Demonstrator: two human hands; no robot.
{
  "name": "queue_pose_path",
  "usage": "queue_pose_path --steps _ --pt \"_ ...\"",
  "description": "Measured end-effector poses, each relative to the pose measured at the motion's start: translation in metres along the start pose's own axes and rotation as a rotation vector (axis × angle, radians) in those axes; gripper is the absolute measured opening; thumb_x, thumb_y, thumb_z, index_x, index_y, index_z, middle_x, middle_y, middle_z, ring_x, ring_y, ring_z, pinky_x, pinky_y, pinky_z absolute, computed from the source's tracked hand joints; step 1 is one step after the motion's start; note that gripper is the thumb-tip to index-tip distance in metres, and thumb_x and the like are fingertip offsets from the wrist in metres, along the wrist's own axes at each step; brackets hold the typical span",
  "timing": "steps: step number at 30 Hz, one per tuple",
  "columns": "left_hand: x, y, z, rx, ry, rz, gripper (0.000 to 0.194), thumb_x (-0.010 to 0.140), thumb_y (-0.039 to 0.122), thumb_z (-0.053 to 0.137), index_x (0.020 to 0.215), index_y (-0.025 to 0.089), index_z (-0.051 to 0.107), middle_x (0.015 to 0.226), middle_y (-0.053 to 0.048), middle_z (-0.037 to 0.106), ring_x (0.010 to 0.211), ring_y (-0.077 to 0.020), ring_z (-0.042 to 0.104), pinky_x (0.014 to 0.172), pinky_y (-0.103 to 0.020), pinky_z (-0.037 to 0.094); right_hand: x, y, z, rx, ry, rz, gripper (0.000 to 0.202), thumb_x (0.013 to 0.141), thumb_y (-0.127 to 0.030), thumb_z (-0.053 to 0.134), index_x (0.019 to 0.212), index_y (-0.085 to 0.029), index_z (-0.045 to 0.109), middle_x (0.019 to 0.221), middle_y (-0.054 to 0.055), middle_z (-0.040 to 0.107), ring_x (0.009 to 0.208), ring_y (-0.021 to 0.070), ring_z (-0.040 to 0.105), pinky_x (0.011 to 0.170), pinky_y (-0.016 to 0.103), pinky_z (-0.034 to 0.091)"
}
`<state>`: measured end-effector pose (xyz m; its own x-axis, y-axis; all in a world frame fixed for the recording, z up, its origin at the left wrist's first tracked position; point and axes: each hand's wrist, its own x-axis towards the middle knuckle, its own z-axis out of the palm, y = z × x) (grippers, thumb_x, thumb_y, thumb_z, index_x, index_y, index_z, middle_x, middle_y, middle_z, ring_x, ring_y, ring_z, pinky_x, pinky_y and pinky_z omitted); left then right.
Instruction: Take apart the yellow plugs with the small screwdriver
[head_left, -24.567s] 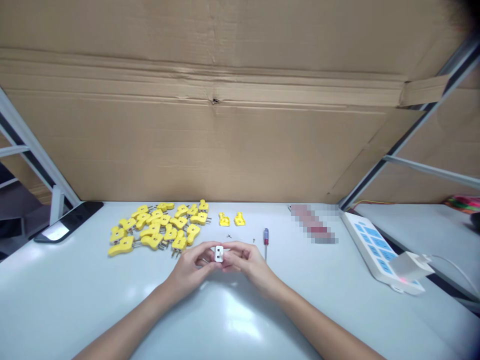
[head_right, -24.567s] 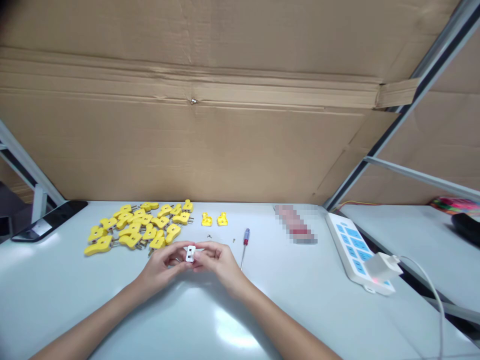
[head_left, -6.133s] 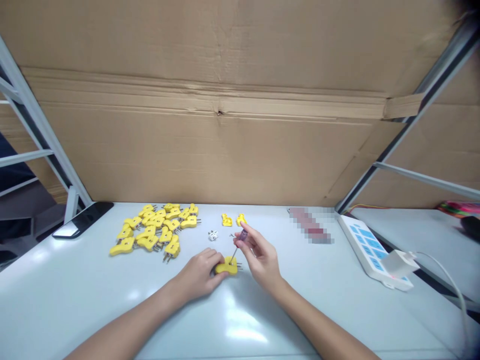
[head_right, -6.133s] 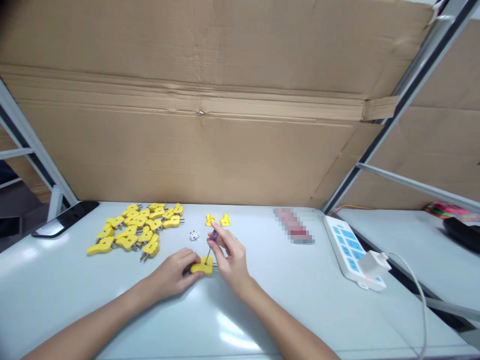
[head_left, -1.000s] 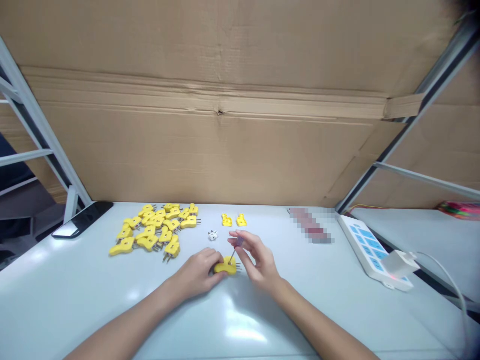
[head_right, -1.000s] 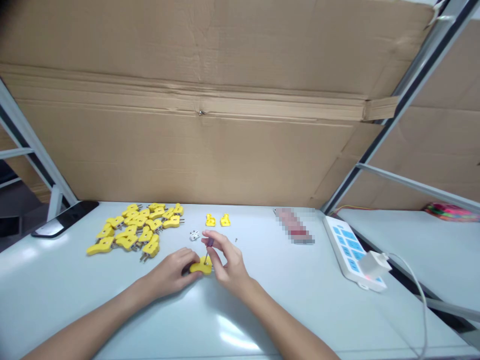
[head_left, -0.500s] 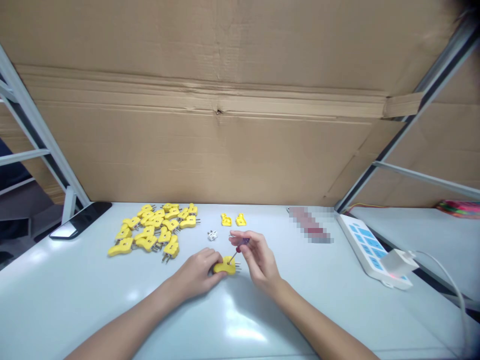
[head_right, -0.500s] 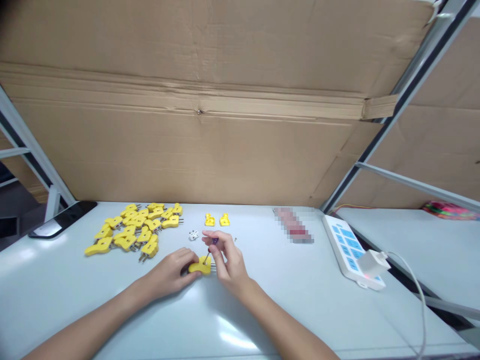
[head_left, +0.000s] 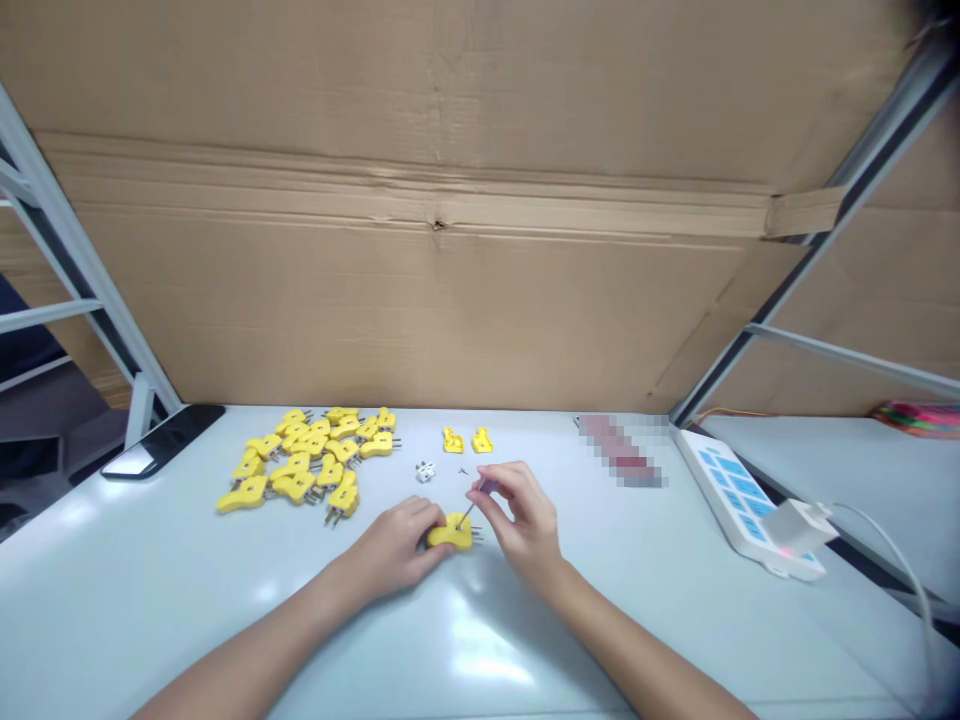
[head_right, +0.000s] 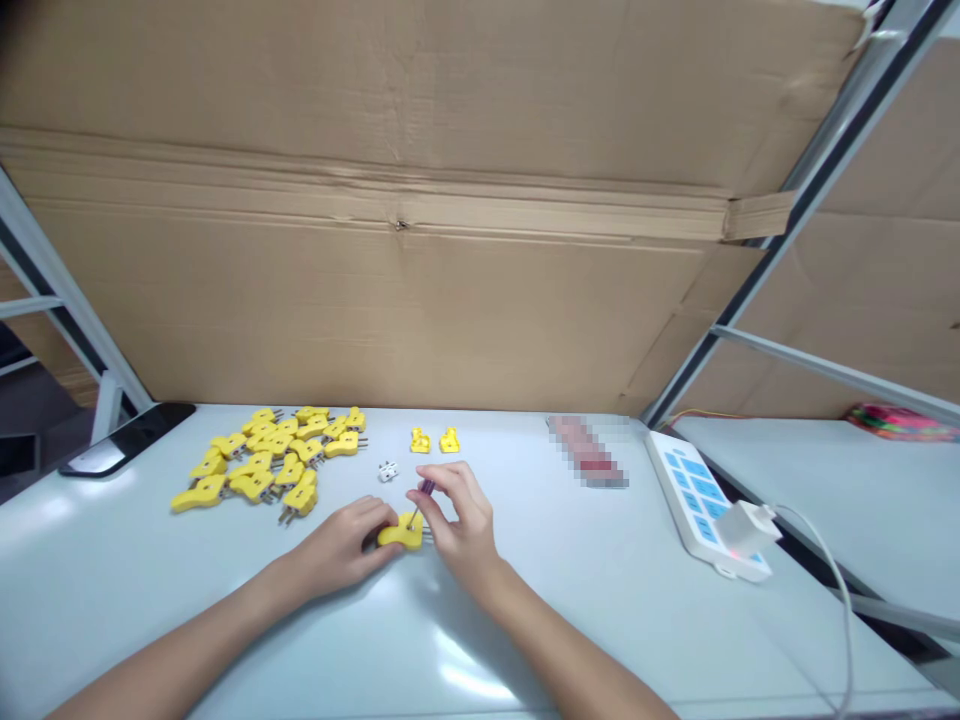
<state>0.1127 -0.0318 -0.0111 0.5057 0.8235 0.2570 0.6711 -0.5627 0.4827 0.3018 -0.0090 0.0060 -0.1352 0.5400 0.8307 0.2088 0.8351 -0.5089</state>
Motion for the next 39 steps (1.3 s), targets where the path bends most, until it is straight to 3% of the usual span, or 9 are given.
queue_pose_path --steps 2,5,9,14,18,26,30,39 --pt "0.0003 0.0003 0.0000 0.003 0.001 -0.003 0.012 0.088 0.025 0.055 0.078 0.019 0.050 0.079 -0.002 0.057 0.076 -0.0186 0.055 0.068 -0.028 0.042 -0.0026 0.0022 0.0014 0.038 0.008 0.038 0.034 0.087 -0.011 0.060 0.116 -0.029 0.058 0.084 0.003 0.064 0.076 0.0172 0.067 0.068 0.033 0.059" --pt "0.0007 0.0008 0.0000 0.001 0.003 -0.010 0.008 0.086 0.023 0.056 0.082 0.019 0.051 0.080 -0.002 0.058 0.077 -0.0188 0.056 0.069 -0.028 0.043 -0.0075 0.0050 0.0034 0.179 -0.023 0.125 0.041 0.090 -0.013 0.055 0.126 -0.031 0.048 0.099 0.006 0.069 0.091 0.0204 0.071 0.077 0.037 0.060" --pt "-0.0002 0.0010 0.0001 -0.009 0.007 -0.017 0.006 0.085 0.022 0.057 0.082 0.019 0.052 0.079 -0.002 0.058 0.076 -0.0186 0.056 0.068 -0.028 0.043 -0.0084 0.0041 0.0038 0.227 -0.108 0.144 0.032 0.095 -0.016 0.046 0.124 -0.029 0.047 0.111 0.010 0.067 0.100 0.0214 0.069 0.079 0.037 0.059" --pt "0.0001 0.0020 -0.0011 -0.024 -0.003 -0.004 0.010 0.088 0.026 0.053 0.081 0.019 0.053 0.081 -0.003 0.059 0.078 -0.0190 0.056 0.069 -0.028 0.043 -0.0023 0.0014 0.0025 0.047 -0.025 0.002 0.035 0.084 -0.018 0.065 0.115 -0.025 0.052 0.095 0.006 0.060 0.078 0.0177 0.065 0.069 0.036 0.058" --pt "0.0012 0.0026 -0.0020 -0.007 -0.006 -0.017 0.016 0.088 0.027 0.054 0.074 0.020 0.049 0.076 -0.002 0.056 0.072 -0.0182 0.054 0.065 -0.028 0.042 -0.0005 -0.0001 0.0027 -0.003 -0.011 -0.004 0.034 0.085 -0.013 0.063 0.115 -0.026 0.055 0.080 0.002 0.059 0.070 0.0159 0.061 0.062 0.032 0.057" --pt "0.0008 0.0022 -0.0019 -0.010 0.003 -0.005 0.011 0.087 0.024 0.055 0.077 0.020 0.049 0.077 -0.002 0.056 0.075 -0.0186 0.054 0.067 -0.028 0.042 -0.0028 -0.0017 0.0023 0.072 -0.042 -0.007 0.045 0.089 -0.009 0.053 0.129 -0.030 0.053 0.094 0.004 0.068 0.084 0.0182 0.069 0.074 0.035 0.061" --pt "0.0008 0.0035 -0.0024 -0.011 -0.004 -0.011 0.007 0.086 0.023 0.055 0.081 0.019 0.051 0.078 -0.002 0.057 0.074 -0.0181 0.055 0.066 -0.027 0.043 -0.0053 0.0008 0.0018 0.096 -0.065 0.040 0.042 0.091 -0.011 0.051 0.130 -0.027 0.052 0.104 0.007 0.070 0.091 0.0197 0.071 0.080 0.036 0.062" --pt "0.0010 0.0042 -0.0037 -0.021 0.004 -0.010 0.007 0.086 0.022 0.056 0.080 0.019 0.052 0.077 -0.002 0.058 0.072 -0.0173 0.054 0.066 -0.027 0.042 -0.0067 0.0027 0.0021 0.107 -0.059 0.067 0.038 0.091 -0.012 0.051 0.127 -0.025 0.053 0.101 0.009 0.070 0.090 0.0203 0.071 0.078 0.036 0.062"
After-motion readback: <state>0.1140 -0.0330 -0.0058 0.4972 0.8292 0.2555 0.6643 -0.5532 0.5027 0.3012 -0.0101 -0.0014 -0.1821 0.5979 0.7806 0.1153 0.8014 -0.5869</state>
